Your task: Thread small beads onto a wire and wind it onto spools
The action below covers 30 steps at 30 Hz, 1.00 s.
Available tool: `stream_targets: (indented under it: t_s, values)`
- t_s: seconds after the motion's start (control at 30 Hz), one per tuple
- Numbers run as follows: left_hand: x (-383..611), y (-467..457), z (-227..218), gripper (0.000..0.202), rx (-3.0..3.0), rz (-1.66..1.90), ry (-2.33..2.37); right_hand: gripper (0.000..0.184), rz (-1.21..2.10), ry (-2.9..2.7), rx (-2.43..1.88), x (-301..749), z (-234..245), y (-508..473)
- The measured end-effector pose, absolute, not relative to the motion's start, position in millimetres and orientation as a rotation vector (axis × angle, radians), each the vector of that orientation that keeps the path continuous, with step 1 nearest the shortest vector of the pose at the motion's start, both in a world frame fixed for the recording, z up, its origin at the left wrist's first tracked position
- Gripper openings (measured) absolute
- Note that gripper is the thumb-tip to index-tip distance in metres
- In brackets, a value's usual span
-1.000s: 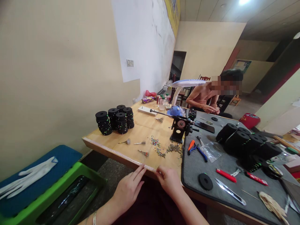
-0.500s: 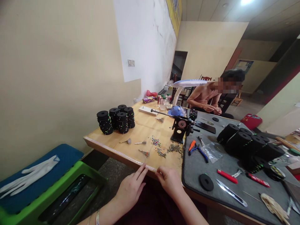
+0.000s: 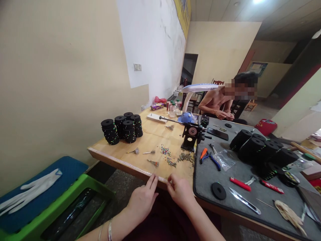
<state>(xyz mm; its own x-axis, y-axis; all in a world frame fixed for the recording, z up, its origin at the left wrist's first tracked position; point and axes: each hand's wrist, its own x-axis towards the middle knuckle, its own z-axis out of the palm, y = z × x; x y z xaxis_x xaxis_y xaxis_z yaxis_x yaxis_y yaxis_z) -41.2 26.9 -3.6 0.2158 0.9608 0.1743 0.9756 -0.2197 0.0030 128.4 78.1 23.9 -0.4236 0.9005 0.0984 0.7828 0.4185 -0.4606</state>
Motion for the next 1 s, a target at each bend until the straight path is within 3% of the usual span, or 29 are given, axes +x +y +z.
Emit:
stream_targets:
  t_s: [0.23, 0.67, 1.0]
  values:
    - [-34.7, 31.1, -5.0, 0.048, -2.327, -0.087, -1.906, 0.014, 0.478, -2.321, -1.534, 140.9, 25.1, 75.3]
    - [-32.4, 30.3, -14.0, 0.049, -2.362, -0.341, -1.941, 0.016, 0.512, -2.145, -1.636, 166.0, 27.0, 62.2]
    - [-31.6, 30.1, -11.9, 0.046, -2.35, -0.273, -1.962, 0.016, 0.499, -2.166, -1.658, 167.5, 24.9, 60.8]
